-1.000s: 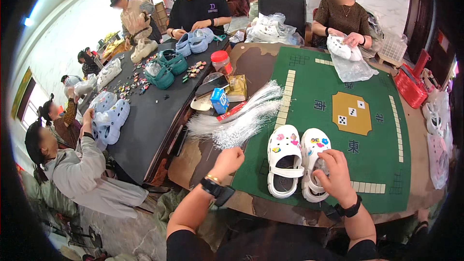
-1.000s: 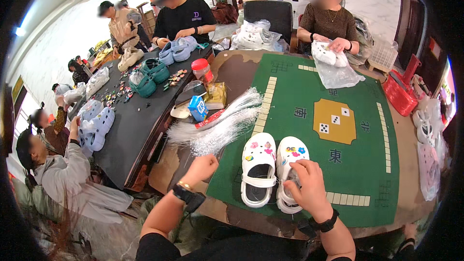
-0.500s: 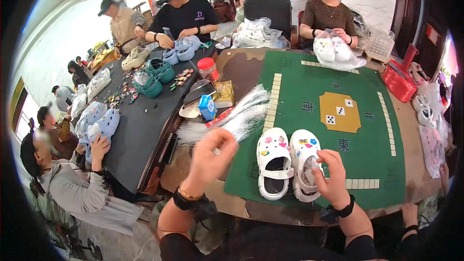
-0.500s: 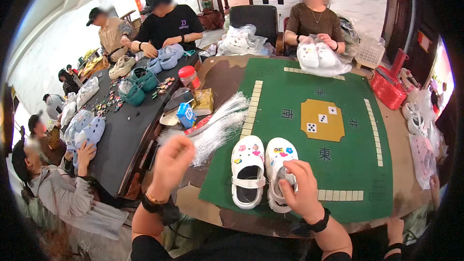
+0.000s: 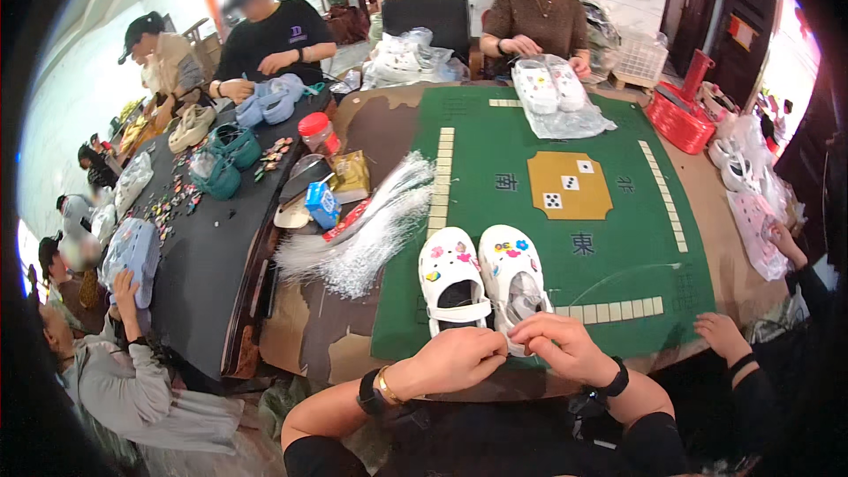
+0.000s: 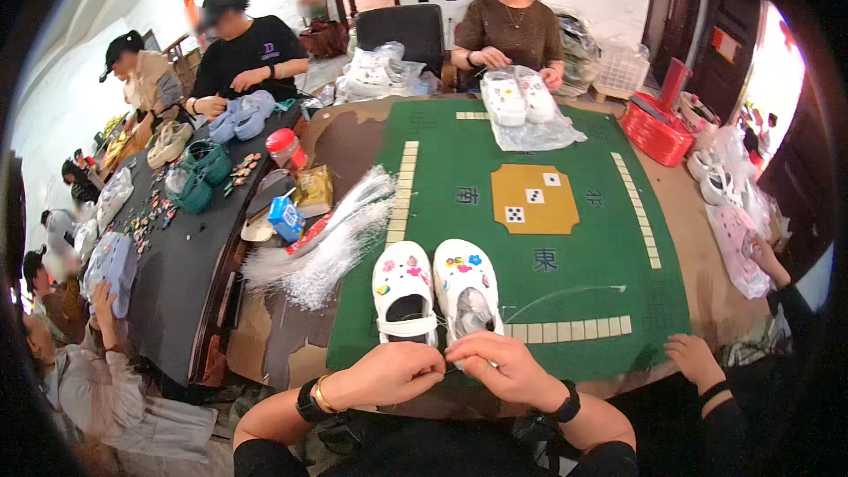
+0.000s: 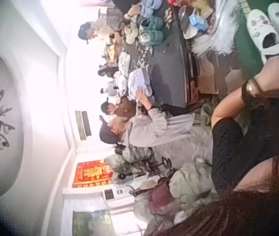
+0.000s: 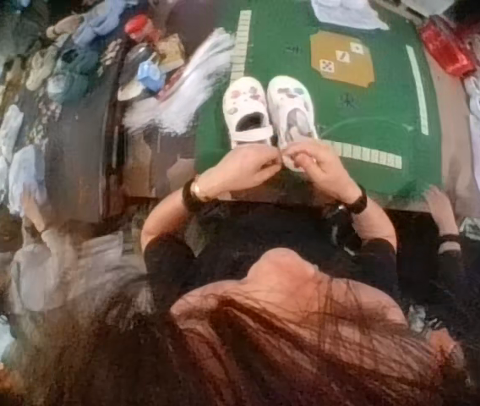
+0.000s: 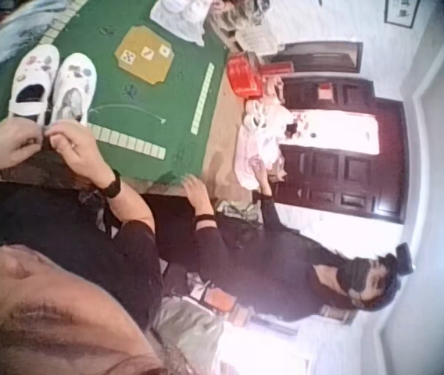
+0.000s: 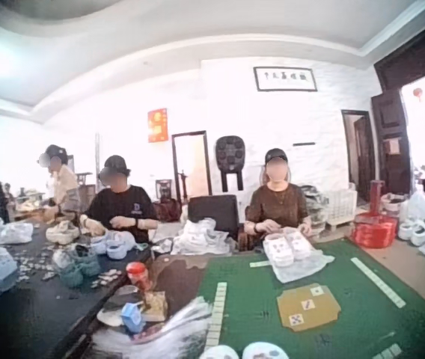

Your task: Applying decorative charms to foam clogs in a workshop setting.

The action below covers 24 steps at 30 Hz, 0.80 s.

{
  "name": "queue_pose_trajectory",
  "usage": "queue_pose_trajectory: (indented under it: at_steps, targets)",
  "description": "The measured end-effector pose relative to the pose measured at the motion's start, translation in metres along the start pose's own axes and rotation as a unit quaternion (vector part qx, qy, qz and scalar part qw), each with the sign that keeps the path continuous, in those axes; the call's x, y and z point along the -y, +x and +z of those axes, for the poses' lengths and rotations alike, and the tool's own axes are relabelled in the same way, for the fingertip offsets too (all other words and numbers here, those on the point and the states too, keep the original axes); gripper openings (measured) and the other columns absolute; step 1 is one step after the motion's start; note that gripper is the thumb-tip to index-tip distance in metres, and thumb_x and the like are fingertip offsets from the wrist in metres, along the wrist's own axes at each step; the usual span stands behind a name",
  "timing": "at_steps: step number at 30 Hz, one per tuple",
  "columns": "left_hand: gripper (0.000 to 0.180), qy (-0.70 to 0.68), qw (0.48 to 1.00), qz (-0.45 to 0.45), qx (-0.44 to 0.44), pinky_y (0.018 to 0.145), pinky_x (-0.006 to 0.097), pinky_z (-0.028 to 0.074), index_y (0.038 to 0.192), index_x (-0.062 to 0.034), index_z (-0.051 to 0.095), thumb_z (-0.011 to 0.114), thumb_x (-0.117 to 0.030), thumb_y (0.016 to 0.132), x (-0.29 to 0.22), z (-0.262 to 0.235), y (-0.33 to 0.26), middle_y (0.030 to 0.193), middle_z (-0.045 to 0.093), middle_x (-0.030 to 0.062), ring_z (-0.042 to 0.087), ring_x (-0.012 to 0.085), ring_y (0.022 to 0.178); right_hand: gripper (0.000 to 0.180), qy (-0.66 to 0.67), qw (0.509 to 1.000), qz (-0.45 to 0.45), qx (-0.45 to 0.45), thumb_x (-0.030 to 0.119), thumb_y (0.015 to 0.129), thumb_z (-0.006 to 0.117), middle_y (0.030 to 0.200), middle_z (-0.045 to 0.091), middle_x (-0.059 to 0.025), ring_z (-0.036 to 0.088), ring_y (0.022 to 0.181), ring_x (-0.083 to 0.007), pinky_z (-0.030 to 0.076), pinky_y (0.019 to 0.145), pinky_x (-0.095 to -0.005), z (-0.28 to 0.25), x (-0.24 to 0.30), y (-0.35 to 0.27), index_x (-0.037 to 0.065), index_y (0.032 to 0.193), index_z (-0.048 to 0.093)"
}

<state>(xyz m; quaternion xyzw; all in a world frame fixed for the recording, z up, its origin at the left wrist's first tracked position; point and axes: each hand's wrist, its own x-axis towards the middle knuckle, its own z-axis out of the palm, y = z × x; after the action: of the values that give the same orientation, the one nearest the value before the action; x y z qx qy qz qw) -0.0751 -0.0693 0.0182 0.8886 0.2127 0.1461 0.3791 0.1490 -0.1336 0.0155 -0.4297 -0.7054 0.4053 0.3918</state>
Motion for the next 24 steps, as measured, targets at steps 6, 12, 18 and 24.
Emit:
queue_pose_trajectory:
  at_steps: [6,12,18,24]
  targets:
    - [0.014,-0.015,1.0,0.006,0.016,0.069,0.038,0.05,0.095,-0.0052,0.063,0.065,-0.016,0.086,0.002,0.001,0.005,0.083,0.063,0.011,0.063,0.0296,0.079,0.016,0.063,0.997,0.035,-0.031,0.005,0.092,0.049,0.096,0.066,-0.0119,0.062,0.078,-0.0173,0.05,0.074,-0.0296,-0.002,-0.008,-0.005,-0.003,0.086,0.062]
    - [0.028,0.115,0.96,-0.054,-0.249,0.086,0.042,0.046,0.102,-0.004,0.061,0.073,-0.013,0.078,0.021,-0.01,-0.003,0.107,0.059,0.0152,0.056,0.0335,0.102,0.018,0.137,0.977,0.07,-0.149,0.005,0.094,0.046,0.091,0.066,-0.0107,0.061,0.084,-0.0178,0.048,0.079,-0.0311,-0.01,-0.027,-0.023,-0.001,0.086,0.06]
    - [0.054,0.097,0.942,-0.164,-0.277,0.103,0.046,0.038,0.12,-0.0053,0.054,0.078,-0.019,0.074,0.065,0.003,-0.026,0.139,0.039,0.0209,0.041,0.0389,0.127,0.018,0.149,0.946,0.135,-0.255,0.008,0.098,0.043,0.071,0.057,-0.0002,0.053,0.064,-0.0085,0.044,0.063,-0.0243,-0.016,-0.058,-0.04,0.003,0.098,0.06]
    - [0.058,-0.094,0.938,-0.214,-0.255,0.097,0.043,0.046,0.128,-0.0068,0.052,0.077,-0.021,0.077,0.073,0.02,-0.033,0.147,0.03,0.0234,0.041,0.0338,0.133,0.037,-0.001,0.966,0.164,-0.198,0.01,0.084,0.067,0.065,0.05,0.0027,0.044,0.058,-0.0062,0.038,0.054,-0.0234,-0.006,-0.067,-0.033,0.009,0.12,0.061]
